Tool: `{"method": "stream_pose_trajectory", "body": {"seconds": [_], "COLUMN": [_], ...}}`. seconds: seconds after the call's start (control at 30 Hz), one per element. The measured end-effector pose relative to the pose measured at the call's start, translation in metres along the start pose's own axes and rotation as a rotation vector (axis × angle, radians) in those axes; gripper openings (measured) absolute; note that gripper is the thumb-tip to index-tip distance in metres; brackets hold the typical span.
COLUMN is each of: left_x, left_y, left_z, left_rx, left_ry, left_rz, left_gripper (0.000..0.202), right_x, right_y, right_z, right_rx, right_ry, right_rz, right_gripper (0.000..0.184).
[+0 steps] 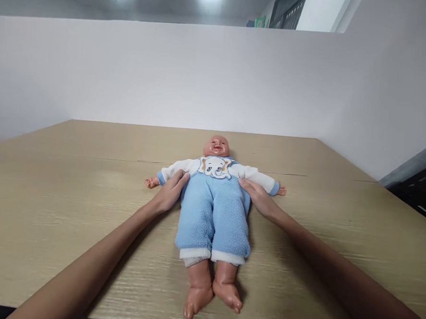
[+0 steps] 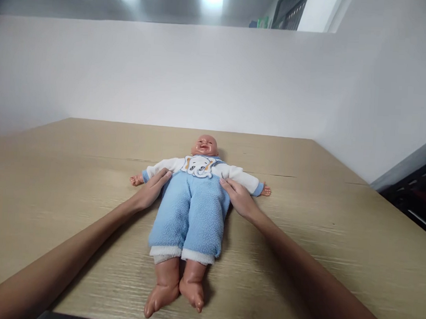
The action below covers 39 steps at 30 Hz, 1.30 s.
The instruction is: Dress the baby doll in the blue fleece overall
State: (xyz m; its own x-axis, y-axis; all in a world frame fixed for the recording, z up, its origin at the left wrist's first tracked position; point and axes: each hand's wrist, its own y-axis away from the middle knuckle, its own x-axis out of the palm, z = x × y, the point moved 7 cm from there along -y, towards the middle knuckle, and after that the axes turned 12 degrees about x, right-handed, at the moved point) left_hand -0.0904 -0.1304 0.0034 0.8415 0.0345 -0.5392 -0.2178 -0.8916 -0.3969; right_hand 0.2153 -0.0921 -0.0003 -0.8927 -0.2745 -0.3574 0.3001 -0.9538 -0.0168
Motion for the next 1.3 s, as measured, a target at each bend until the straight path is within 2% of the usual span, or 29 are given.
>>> {"method": "stream_pose_trajectory", "body": {"seconds": [0.07, 0.2, 0.27, 0.43, 0.53, 0.6, 0.77, 0.87, 0.97, 1.07, 1.13, 1.2, 1.3], "left_x": [-0.001, -0.004, -0.004, -0.002, 0.001, 0.001, -0.005, -0.013, -0.012, 0.006, 0.025, 0.048, 0.087], "left_y": [-0.002, -0.010, -0.012, -0.013, -0.011, -0.010, -0.009, -0.007, -0.013, -0.031, -0.049, -0.070, -0.100], "left_z": [0.004, 0.007, 0.008, 0.008, 0.009, 0.010, 0.002, -0.016, -0.051, -0.090, -0.111, -0.124, -0.130], "left_rx": [-0.027, -0.031, -0.031, -0.049, -0.036, -0.006, 0.090, 0.106, 0.191, 0.318, 0.405, 0.499, 0.621], "left_ry": [0.082, 0.234, 0.321, 0.431, 0.443, 0.393, 0.107, -0.064, -0.238, -0.297, -0.319, -0.335, -0.376], "left_rz": [0.004, -0.001, -0.002, -0.053, -0.079, -0.092, -0.188, -0.285, -0.307, -0.202, -0.110, -0.006, 0.175], "left_gripper": [0.043, 0.041, 0.040, 0.036, 0.036, 0.035, 0.028, 0.025, 0.020, 0.016, 0.017, 0.023, 0.037], "right_x": [0.001, 0.000, 0.002, 0.003, -0.001, -0.007, -0.021, -0.030, -0.051, -0.080, -0.096, -0.104, -0.106], "right_y": [-0.002, -0.002, -0.002, 0.002, 0.003, 0.004, 0.022, 0.035, 0.042, 0.040, 0.035, 0.029, 0.027], "right_z": [-0.006, -0.008, -0.005, 0.001, -0.004, -0.004, 0.014, 0.022, 0.016, -0.003, -0.019, -0.032, -0.035], "right_rx": [0.034, 0.116, 0.131, 0.118, 0.112, 0.043, -0.218, -0.301, -0.331, -0.334, -0.318, -0.297, -0.287], "right_ry": [-0.129, -0.586, -0.746, -0.747, -0.650, -0.498, 0.237, 0.523, 0.668, 0.761, 0.779, 0.777, 0.745], "right_rz": [0.002, -0.053, -0.062, -0.071, -0.086, -0.129, -0.393, -0.498, -0.554, -0.575, -0.526, -0.437, -0.347], "right_gripper": [0.043, 0.030, 0.025, 0.023, 0.034, 0.042, 0.025, 0.028, 0.031, 0.045, 0.060, 0.068, 0.060]}}
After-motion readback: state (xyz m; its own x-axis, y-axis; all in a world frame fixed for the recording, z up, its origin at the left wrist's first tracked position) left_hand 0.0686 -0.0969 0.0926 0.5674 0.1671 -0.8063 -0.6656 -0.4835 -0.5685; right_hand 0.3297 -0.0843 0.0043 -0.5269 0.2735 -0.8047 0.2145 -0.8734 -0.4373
